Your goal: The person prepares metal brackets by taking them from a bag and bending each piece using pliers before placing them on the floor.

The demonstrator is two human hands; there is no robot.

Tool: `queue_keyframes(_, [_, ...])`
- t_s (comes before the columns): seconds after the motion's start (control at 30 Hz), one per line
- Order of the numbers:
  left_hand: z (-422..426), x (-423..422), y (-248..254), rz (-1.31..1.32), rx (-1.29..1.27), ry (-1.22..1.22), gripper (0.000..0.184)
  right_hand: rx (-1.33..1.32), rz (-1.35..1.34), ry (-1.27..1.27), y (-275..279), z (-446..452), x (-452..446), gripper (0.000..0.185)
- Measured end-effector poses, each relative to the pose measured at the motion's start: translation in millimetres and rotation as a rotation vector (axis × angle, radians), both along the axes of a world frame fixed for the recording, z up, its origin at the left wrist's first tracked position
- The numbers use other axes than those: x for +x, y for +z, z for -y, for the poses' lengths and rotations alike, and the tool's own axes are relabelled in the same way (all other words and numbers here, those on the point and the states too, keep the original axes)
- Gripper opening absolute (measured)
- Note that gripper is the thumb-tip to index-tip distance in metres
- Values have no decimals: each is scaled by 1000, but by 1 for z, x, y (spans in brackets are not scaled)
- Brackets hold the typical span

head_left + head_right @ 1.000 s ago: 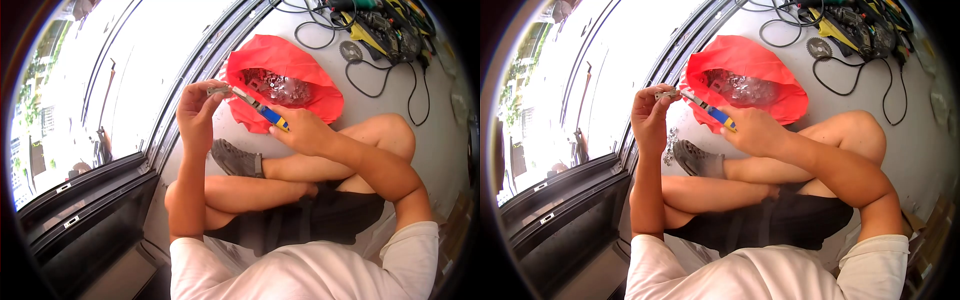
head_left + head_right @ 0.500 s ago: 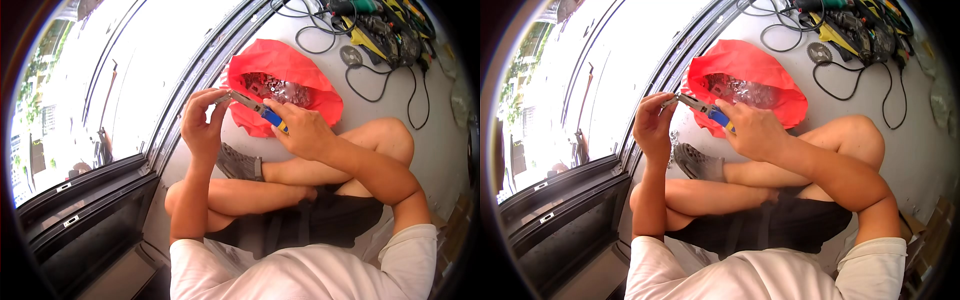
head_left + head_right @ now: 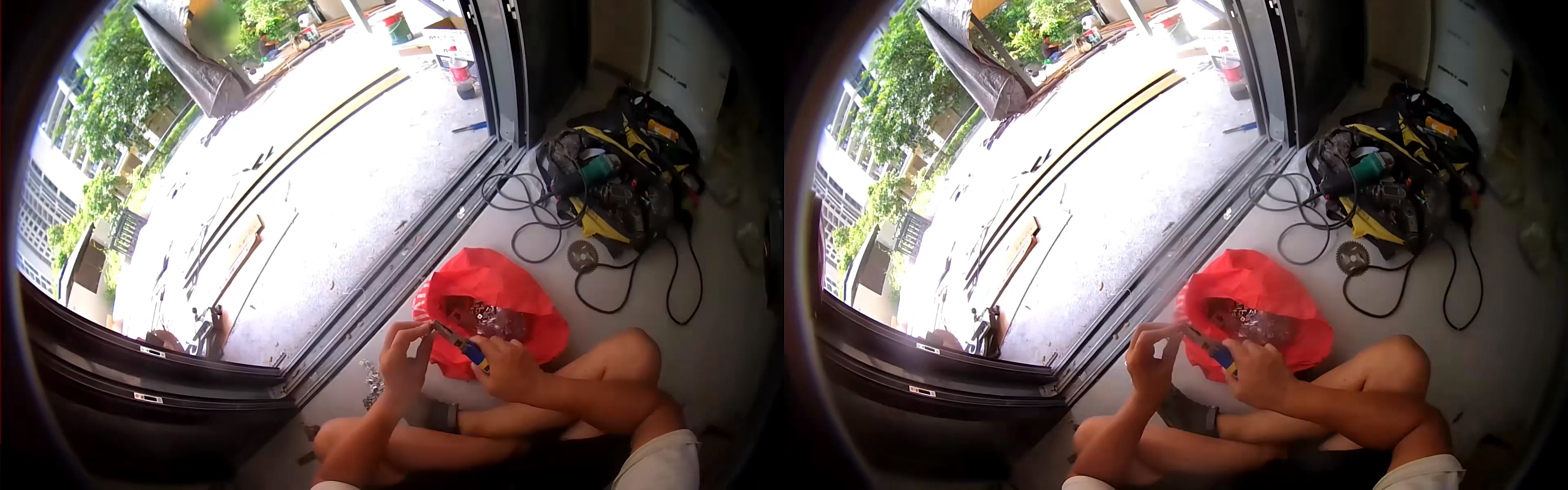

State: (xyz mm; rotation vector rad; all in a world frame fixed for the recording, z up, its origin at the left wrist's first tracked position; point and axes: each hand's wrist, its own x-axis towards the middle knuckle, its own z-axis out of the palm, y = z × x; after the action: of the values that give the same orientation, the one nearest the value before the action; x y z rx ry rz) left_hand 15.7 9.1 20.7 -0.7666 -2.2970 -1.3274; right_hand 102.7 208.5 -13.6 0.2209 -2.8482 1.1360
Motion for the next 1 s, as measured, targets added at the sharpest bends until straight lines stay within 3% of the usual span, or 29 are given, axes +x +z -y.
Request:
queue_keyframes(0.17, [-1, 2, -1, 43, -10, 8, 23, -143, 140, -7, -20, -1, 0, 40])
queue_keyframes(0.33, [-1, -1, -3, 60, 36, -23, 20, -87, -173, 33, -31, 2, -4, 32])
queue_keyframes(0.43, [1, -4, -4, 102, 75, -58, 17, -58, -108, 82, -10, -5, -7, 32])
queue_keyframes(0.5, [7, -2, -3, 345, 18, 22, 13, -55, -62, 74, -5, -5, -11, 32])
queue_keyframes(0.6, [11, -3, -2, 387, -203, 66, 14, -67, -29, 43, -17, -4, -14, 33])
queue_keyframes(0.7, [14, -5, -3, 190, -398, 88, 14, -54, -76, 16, -23, -4, -12, 37])
queue_keyframes(0.93, [19, -15, -7, 78, -465, 8, 19, -38, -47, 15, -18, -4, -10, 40])
queue_keyframes(1.0, [16, -14, -2, 75, -383, -18, 26, -12, -63, 21, -17, -3, -10, 40])
